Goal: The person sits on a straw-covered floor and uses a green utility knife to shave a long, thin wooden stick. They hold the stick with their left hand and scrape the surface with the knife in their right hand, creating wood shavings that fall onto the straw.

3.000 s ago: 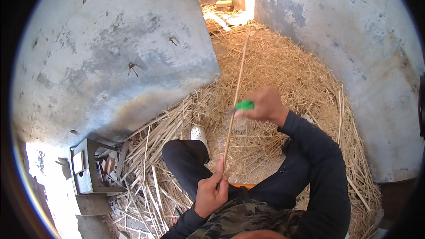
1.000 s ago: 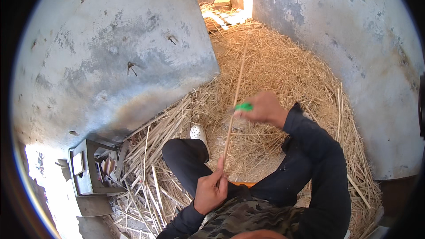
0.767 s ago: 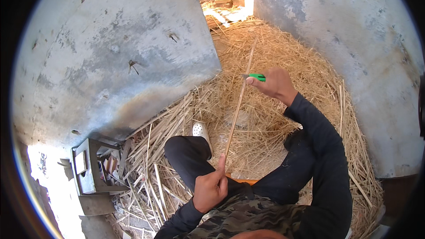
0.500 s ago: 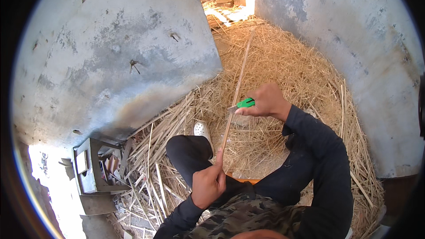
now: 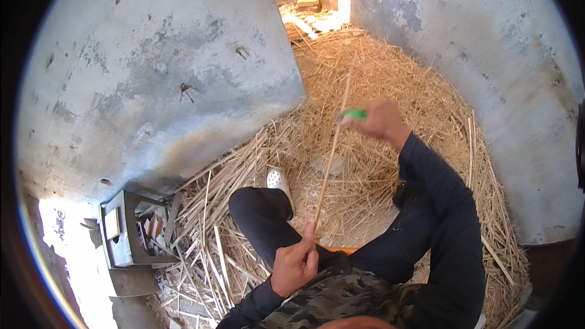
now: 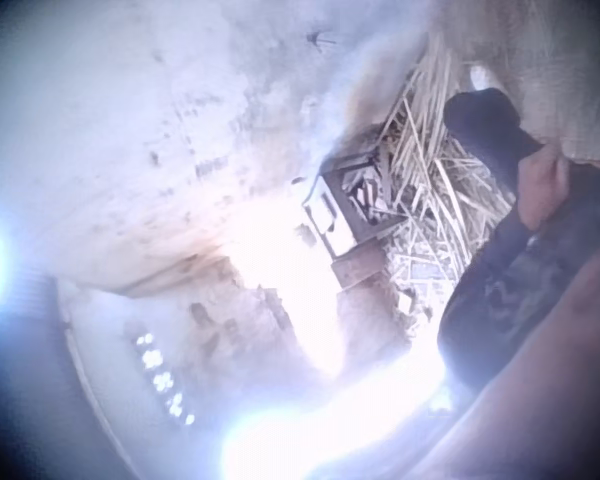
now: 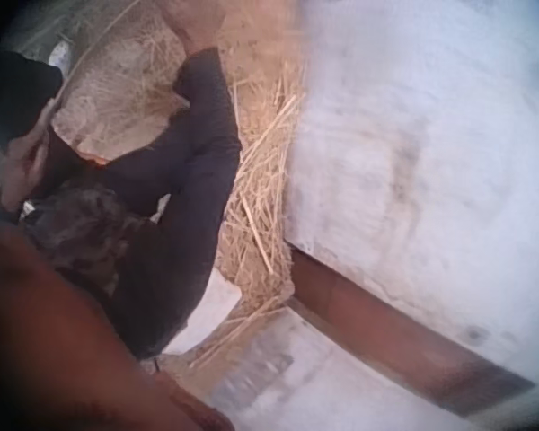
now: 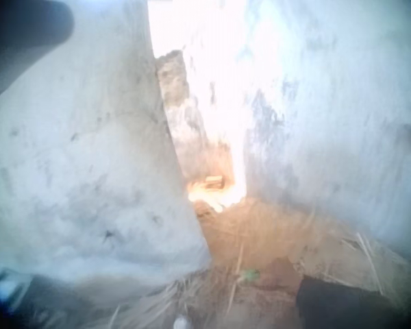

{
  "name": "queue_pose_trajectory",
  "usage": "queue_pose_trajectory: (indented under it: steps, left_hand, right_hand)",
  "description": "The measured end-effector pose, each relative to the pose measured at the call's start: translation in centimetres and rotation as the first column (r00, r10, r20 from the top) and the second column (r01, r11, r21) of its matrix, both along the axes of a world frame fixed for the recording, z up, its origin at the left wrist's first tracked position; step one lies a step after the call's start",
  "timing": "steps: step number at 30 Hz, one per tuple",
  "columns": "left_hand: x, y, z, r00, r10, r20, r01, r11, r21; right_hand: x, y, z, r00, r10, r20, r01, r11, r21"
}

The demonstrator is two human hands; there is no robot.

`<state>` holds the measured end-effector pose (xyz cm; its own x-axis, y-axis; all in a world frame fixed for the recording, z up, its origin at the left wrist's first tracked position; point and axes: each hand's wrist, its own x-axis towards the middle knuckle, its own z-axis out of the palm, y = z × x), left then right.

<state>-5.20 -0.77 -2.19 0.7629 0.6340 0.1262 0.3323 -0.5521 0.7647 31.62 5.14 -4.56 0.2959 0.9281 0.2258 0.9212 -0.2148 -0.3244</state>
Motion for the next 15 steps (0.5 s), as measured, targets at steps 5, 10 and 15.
queue_pose_trajectory:
  steps: [5,10,15]
  left_hand:
    - [-2.3,-1.1,-0.2,0.999,-0.034,0.006,0.034,0.988,-0.153]
    - [-0.9,1.0,-0.9,0.949,0.271,0.16,-0.019,0.556,-0.831]
    - [1.5,1.4,-0.5,0.907,0.319,0.276,0.129,0.413,-0.902]
  right_hand:
    - [14.6,-2.0,-1.9,0.86,-0.506,-0.058,0.508,0.844,0.172]
    - [8.8,-2.5,-1.9,0.958,-0.174,-0.229,0.219,0.958,0.185]
    - [-5.3,-2.6,-0.6,0.962,0.265,0.072,-0.274,0.936,0.22]
